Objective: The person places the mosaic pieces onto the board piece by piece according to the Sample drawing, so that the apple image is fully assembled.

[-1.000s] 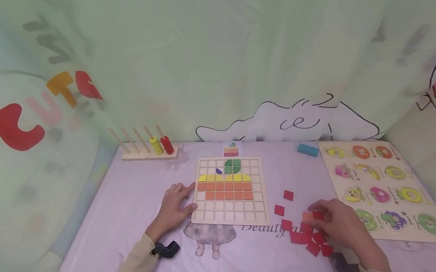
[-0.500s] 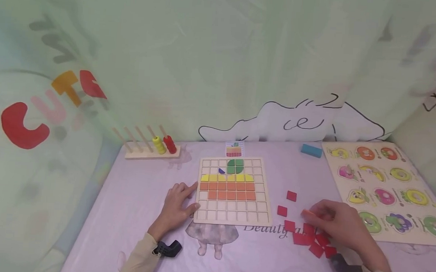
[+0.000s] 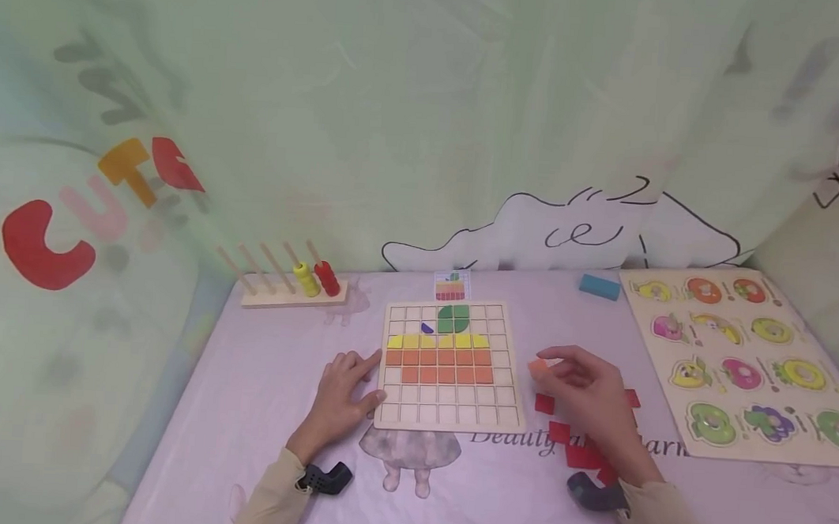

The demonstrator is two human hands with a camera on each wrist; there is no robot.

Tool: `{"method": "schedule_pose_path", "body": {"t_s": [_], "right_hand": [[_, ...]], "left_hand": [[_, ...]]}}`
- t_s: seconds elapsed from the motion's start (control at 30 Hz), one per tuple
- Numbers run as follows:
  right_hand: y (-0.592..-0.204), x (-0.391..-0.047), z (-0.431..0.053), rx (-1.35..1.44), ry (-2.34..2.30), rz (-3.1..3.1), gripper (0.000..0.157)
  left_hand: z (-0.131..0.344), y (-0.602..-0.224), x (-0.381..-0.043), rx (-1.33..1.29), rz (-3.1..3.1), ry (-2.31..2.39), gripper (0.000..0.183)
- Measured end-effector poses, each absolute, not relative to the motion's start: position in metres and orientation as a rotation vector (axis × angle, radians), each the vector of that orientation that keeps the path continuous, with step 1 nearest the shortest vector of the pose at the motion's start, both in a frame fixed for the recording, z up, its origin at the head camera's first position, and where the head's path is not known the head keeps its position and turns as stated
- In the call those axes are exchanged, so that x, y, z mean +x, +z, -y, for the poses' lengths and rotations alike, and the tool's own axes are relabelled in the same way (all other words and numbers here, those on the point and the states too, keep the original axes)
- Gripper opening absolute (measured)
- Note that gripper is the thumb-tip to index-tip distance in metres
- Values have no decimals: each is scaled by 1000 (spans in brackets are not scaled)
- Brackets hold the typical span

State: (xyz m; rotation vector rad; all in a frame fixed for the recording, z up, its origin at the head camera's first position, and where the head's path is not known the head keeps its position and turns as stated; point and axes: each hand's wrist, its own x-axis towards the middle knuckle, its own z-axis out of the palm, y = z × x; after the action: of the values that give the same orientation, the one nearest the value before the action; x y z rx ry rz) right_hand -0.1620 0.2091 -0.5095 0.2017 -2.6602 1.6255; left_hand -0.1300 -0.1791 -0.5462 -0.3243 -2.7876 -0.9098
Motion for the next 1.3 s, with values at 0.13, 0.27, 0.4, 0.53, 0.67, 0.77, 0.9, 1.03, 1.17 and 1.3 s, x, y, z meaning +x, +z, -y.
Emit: {"method": "schedule_pose_path", "body": {"t_s": [0.13,0.27,0.4,0.53,0.67,0.77,0.9,1.03,1.17,1.3], "right_hand": [[-515,-167,-181,157,1759,2623,35],[-518,-171,-150,194,1887,2609,34],[-518,-174,-124,239,2031,2553,32],[-517,-178,-98,305,2077,2564,34],[-519,-180,-74,355,2007,2652,40],[-522,-180,-59,405,1926,2701,39],[-525,-180,-45,478,1851,2743,34],[-525,-179,-35,561,1741,2754,27],[-522,-180,-27,656,1543,2770,23],[-521,-180,-21,695,1297,2813,21]], "left_hand": [[182,-548,-130,-342,2779,-885,65],[183,-550,-130,-348,2770,-882,65],[183,-552,-130,-351,2779,-891,65],[182,-552,-130,-347,2788,-886,65],[182,-552,-130,-341,2789,-873,65],[182,-551,-130,-346,2799,-869,65],[182,-553,-133,-360,2811,-853,65],[182,-553,-134,-364,2807,-846,65],[182,-550,-134,-354,2804,-883,65],[183,-548,-134,-349,2800,-905,65]]}}
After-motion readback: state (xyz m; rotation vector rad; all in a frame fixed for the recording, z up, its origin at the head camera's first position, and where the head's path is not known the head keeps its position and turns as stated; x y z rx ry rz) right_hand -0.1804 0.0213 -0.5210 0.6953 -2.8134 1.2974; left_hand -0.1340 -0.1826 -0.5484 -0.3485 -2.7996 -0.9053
